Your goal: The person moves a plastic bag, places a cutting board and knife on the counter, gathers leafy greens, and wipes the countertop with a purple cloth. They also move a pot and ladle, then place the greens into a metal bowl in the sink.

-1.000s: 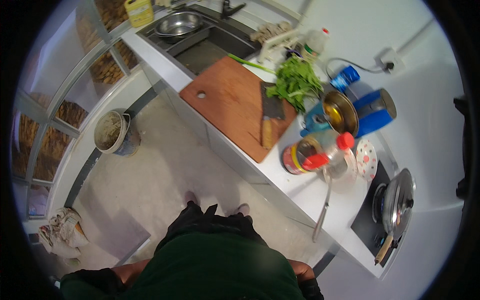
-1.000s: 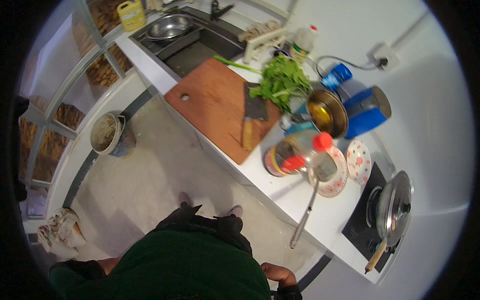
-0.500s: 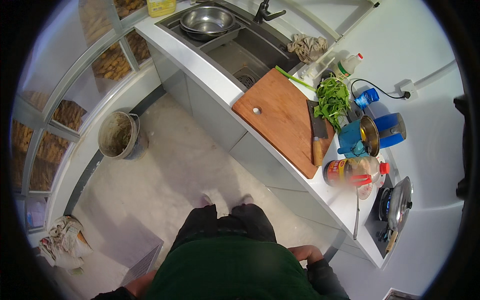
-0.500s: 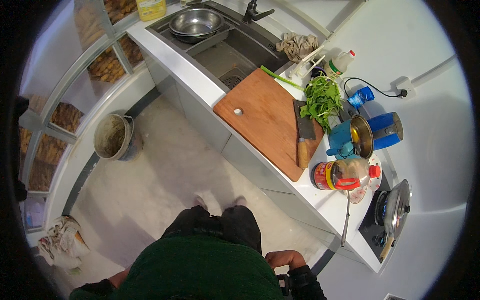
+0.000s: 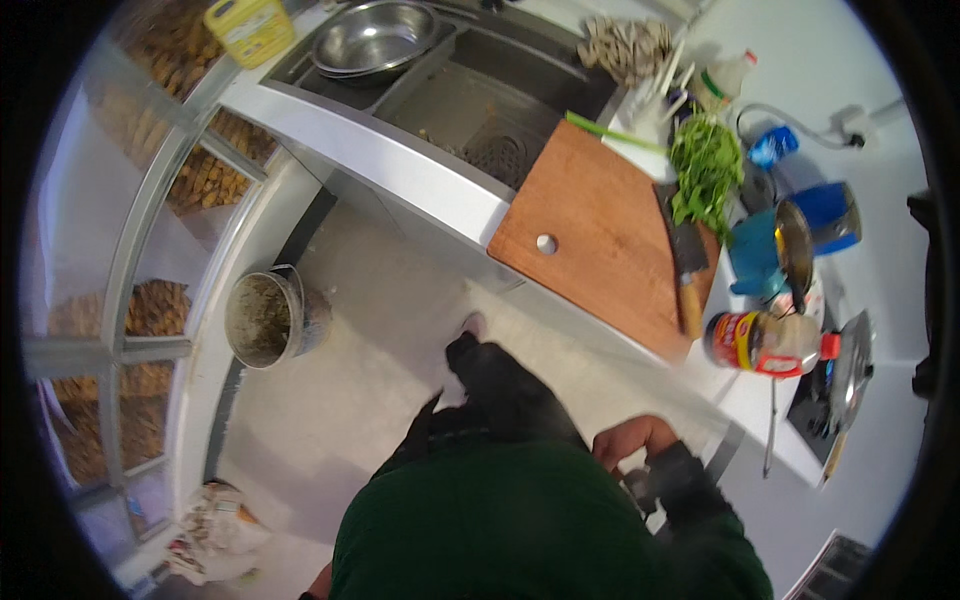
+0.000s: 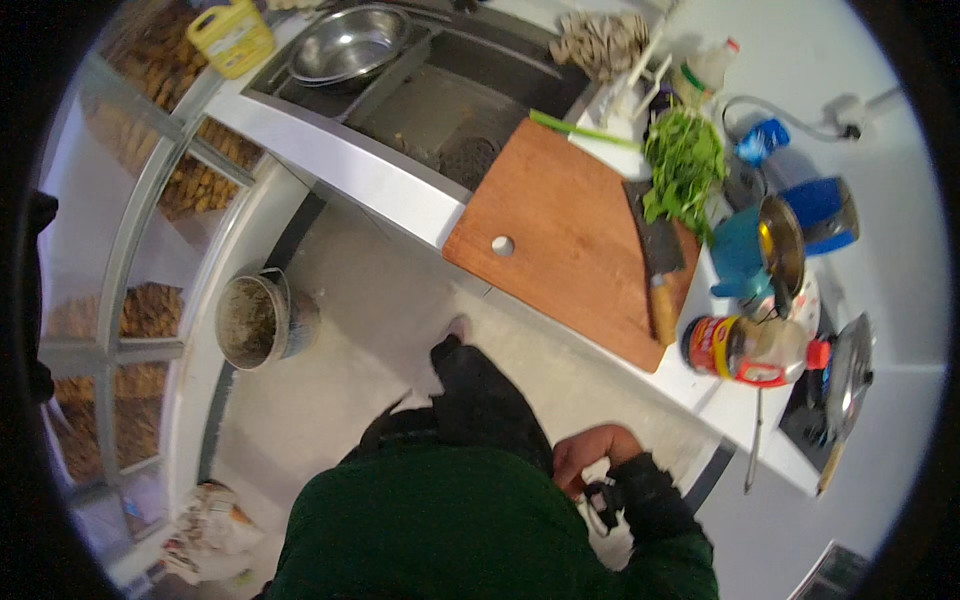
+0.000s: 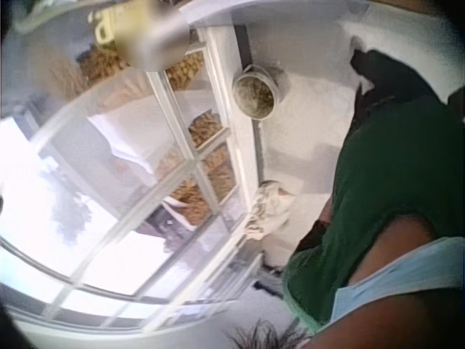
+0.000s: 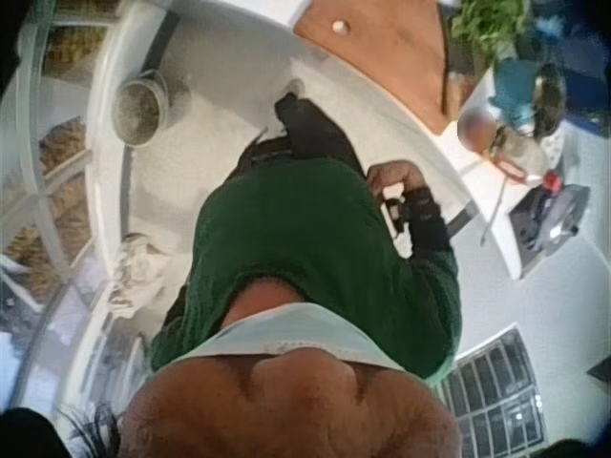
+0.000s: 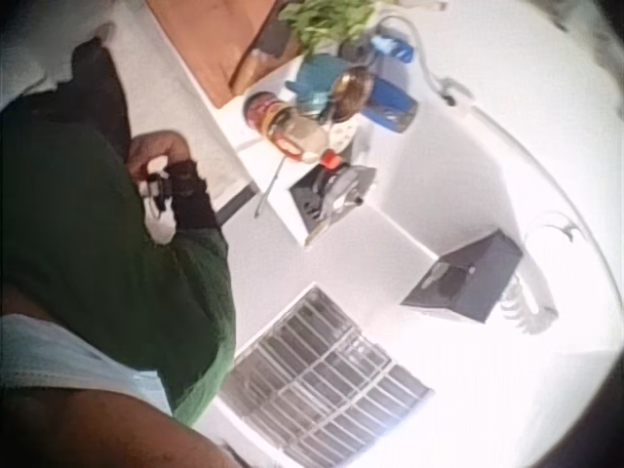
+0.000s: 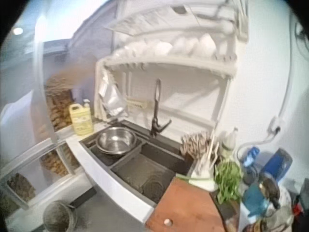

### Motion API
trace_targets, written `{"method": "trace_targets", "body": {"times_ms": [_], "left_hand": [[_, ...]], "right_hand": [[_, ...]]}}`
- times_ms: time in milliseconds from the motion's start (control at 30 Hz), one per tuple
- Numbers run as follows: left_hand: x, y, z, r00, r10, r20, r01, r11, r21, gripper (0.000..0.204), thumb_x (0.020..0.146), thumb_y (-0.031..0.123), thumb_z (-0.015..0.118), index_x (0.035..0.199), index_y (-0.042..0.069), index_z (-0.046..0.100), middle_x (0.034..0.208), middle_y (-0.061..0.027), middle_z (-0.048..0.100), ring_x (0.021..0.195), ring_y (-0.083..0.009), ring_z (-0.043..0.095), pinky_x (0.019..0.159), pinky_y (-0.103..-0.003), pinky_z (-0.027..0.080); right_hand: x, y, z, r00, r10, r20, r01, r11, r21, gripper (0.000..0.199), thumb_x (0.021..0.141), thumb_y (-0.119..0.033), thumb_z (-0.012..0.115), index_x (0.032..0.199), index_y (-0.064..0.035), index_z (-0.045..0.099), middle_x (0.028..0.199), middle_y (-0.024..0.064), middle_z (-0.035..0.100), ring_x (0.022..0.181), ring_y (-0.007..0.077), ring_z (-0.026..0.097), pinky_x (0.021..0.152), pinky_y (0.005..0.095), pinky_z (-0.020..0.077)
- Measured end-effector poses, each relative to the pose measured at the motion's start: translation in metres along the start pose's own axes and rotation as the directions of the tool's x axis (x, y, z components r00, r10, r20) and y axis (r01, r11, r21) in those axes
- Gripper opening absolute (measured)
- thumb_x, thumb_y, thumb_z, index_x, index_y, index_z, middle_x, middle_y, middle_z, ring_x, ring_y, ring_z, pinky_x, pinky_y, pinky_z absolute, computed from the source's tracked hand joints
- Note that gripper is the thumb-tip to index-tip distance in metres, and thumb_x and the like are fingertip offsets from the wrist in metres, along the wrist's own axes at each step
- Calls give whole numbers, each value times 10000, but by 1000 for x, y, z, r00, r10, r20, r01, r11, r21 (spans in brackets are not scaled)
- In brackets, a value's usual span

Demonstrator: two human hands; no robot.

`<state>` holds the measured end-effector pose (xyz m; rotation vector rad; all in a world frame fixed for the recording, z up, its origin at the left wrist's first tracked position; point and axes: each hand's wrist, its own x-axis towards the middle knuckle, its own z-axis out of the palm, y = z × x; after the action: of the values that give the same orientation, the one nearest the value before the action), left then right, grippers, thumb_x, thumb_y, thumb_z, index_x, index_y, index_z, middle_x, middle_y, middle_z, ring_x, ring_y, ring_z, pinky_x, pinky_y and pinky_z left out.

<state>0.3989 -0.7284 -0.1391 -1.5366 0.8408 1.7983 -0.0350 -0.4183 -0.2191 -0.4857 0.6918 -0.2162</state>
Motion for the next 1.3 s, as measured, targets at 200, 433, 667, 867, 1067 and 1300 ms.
{"method": "trace_targets", "body": {"times_ms": [200, 433, 667, 867, 1067, 1300], "left_hand": [[-18, 100, -13, 996, -31, -89, 40, 993, 109, 475, 863, 209, 597, 1281, 45, 444, 1256, -81, 510, 1129, -187, 503, 899, -343, 430], [5, 210, -15, 996, -44, -76, 63, 959, 276, 475, 860, 210, 602, 1276, 43, 448, 1246, -81, 516, 1122, -186, 508, 893, -342, 434], [23, 309, -9, 999, -41, -33, 52, 873, 485, 474, 856, 212, 607, 1271, 41, 453, 1237, -81, 522, 1115, -185, 513, 887, -340, 438], [26, 378, -17, 999, -41, 21, 18, 767, 642, 474, 854, 213, 611, 1267, 39, 456, 1229, -81, 527, 1109, -185, 517, 883, -339, 441], [28, 437, -39, 992, -90, 86, -4, 666, 746, 474, 851, 214, 615, 1263, 37, 460, 1221, -82, 532, 1103, -184, 521, 878, -337, 444], [60, 498, -36, 986, -117, 117, -39, 521, 853, 474, 848, 216, 620, 1258, 35, 465, 1211, -82, 538, 1095, -184, 526, 872, -335, 448]], "right_hand": [[-24, -59, -32, 993, -101, 59, 95, 991, 94, 372, 887, -321, 573, 795, 24, 676, 678, 86, 656, 612, 142, 623, 587, 272, 499], [-28, -52, -28, 975, -221, -20, 221, 962, 157, 392, 894, -352, 550, 822, 9, 686, 716, 108, 666, 641, 165, 635, 604, 292, 510], [-1, -35, 7, 917, -333, -219, 386, 879, 279, 387, 872, -356, 580, 817, 12, 686, 743, 123, 673, 662, 185, 646, 614, 309, 520], [37, -50, 43, 792, -433, -431, 588, 732, 344, 372, 851, -363, 617, 832, 1, 690, 744, 113, 675, 663, 175, 646, 632, 314, 528], [98, -79, 79, 614, -450, -648, 751, 585, 305, 369, 827, -337, 657, 842, 30, 682, 742, 114, 672, 652, 174, 641, 624, 308, 527], [206, -127, 98, 559, -410, -720, 801, 491, 342, 363, 806, -334, 669, 825, 28, 683, 733, 125, 665, 654, 185, 642, 605, 308, 523]]}}
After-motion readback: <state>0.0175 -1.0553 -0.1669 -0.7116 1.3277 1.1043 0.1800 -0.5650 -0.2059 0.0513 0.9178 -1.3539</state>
